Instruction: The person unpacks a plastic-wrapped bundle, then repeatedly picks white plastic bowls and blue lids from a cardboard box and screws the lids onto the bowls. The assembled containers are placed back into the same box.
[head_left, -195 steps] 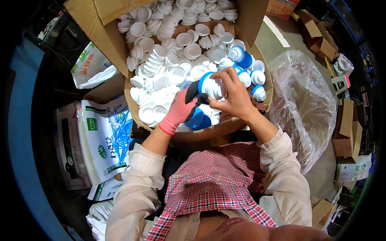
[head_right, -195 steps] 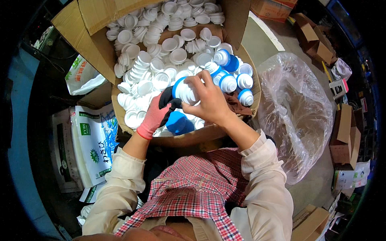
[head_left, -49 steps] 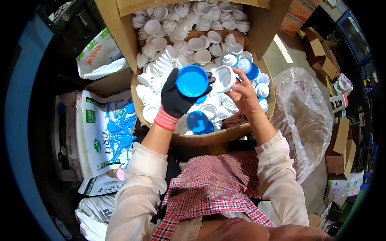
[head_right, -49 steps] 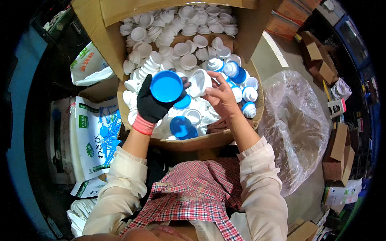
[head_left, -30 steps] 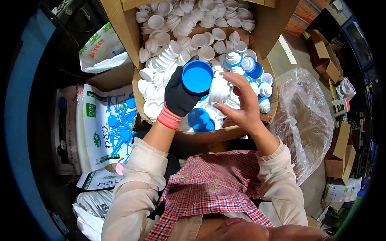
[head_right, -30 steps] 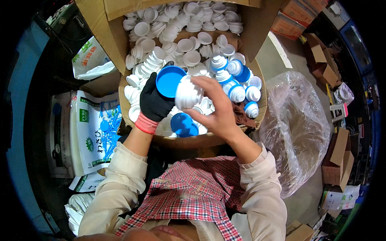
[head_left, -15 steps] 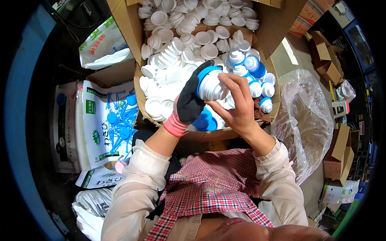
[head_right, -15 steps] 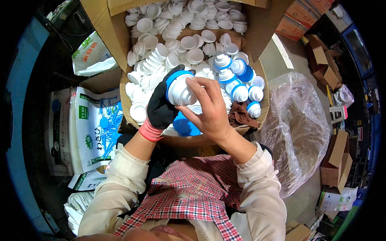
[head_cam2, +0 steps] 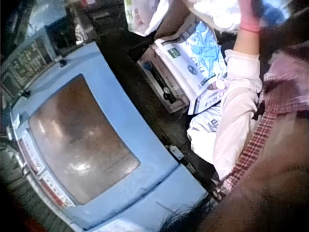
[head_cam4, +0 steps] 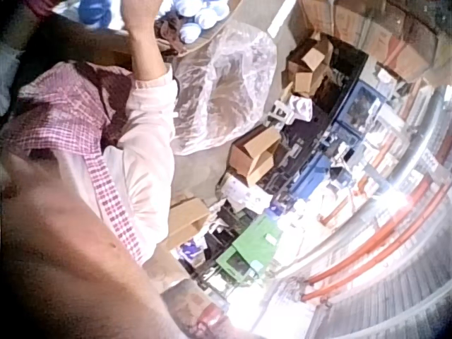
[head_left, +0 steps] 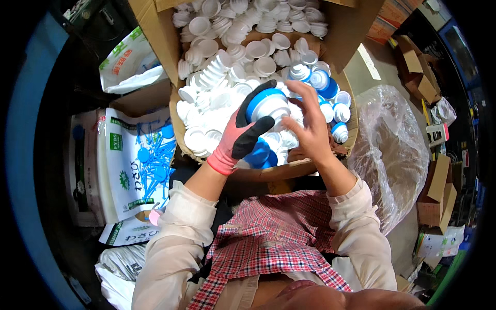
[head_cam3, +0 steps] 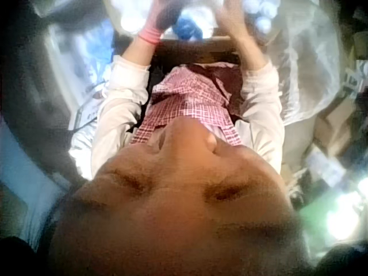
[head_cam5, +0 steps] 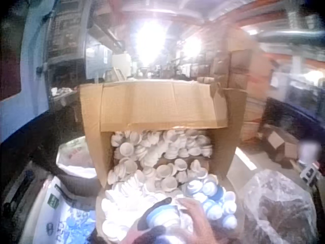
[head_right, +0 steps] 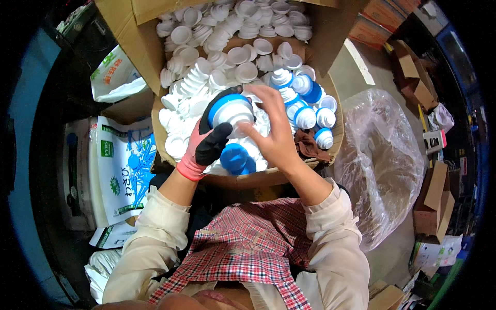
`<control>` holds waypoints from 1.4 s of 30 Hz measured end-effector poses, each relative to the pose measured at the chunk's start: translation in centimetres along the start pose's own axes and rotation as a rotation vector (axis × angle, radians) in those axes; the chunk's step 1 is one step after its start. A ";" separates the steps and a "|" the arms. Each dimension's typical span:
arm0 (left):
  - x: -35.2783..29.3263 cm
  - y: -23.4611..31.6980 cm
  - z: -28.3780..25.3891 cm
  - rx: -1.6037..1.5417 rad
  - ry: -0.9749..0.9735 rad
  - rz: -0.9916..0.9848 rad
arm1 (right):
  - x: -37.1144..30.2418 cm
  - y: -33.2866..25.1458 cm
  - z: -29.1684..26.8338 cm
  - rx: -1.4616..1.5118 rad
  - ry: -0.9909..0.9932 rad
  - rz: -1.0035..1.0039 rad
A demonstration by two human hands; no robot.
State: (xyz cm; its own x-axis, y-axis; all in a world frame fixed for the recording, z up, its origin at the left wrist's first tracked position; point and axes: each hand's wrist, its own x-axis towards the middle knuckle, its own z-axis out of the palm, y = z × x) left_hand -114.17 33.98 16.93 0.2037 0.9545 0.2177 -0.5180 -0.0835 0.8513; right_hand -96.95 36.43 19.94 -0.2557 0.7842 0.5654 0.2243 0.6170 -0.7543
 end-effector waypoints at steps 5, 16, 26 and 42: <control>-0.6 -5.5 -1.5 0.675 0.207 0.050 | -0.1 3.1 1.1 0.270 0.176 0.551; -0.6 -8.2 -1.3 0.834 0.318 0.031 | 0.2 6.9 1.6 0.214 0.235 0.601; 0.3 -5.2 -1.1 0.530 0.188 -0.052 | -0.2 6.5 2.2 0.069 0.129 0.378; -2.0 -8.3 1.2 0.685 0.241 0.046 | 0.8 3.3 0.4 0.241 0.228 0.567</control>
State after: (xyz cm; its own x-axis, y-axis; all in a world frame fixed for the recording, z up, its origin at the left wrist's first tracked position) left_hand -109.25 32.43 10.04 -0.0354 0.9756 0.2166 0.1308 -0.2103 0.9689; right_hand -96.82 39.02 17.76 0.0519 0.9941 0.0949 0.0422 0.0927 -0.9948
